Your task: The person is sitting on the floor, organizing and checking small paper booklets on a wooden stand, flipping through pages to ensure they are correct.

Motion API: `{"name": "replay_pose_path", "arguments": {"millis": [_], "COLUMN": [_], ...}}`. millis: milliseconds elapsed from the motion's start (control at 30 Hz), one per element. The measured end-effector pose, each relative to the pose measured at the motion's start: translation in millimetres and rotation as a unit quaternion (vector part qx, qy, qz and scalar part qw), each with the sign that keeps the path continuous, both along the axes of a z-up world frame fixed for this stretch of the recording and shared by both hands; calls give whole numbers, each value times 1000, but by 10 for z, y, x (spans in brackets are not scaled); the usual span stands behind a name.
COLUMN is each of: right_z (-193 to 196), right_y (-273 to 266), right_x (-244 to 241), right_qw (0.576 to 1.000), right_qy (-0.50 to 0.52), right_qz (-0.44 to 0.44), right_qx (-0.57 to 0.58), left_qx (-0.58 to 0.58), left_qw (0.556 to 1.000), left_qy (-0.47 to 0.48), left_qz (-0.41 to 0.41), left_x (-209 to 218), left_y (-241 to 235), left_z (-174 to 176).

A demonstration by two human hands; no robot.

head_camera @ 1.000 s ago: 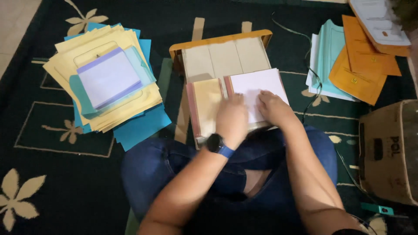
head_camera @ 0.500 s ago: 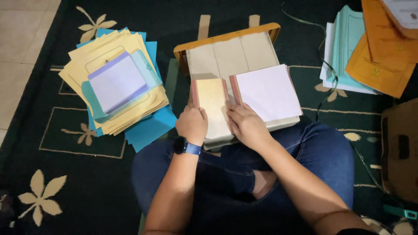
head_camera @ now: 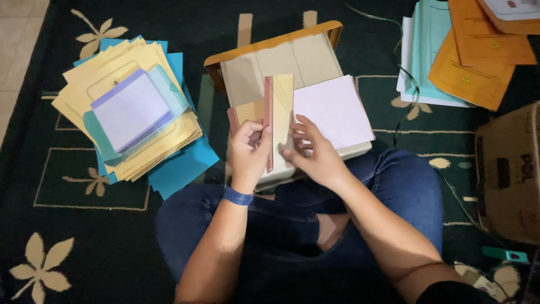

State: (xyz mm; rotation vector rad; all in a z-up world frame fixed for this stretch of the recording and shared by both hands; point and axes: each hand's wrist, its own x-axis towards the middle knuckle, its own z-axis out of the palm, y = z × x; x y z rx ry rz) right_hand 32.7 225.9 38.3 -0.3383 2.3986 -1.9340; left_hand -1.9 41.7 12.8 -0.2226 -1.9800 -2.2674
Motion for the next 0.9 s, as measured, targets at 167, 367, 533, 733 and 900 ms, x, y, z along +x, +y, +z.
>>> {"name": "replay_pose_path", "arguments": {"millis": [167,367,533,733,900], "right_z": [60,34,-125,-237,-92], "right_y": [232,245,247,611,1081], "right_x": [-38,-45,-91,-240,-366], "right_qw": [995,999,994,987,961], "right_qy": [-66,27,51,-102,2], "right_qz": [31,40,82,-84,-224], "right_qx": [-71,1,-47,96,160], "left_qx": [4,72,53,27,-156], "left_qw": [999,995,993,996,983], "left_qy": [9,63,38,63,19], "left_qz": [-32,-29,-94,53,92], "left_x": [100,216,200,117,-99], "left_y": [290,497,401,385,491], "left_z": [26,209,90,25,240]}}
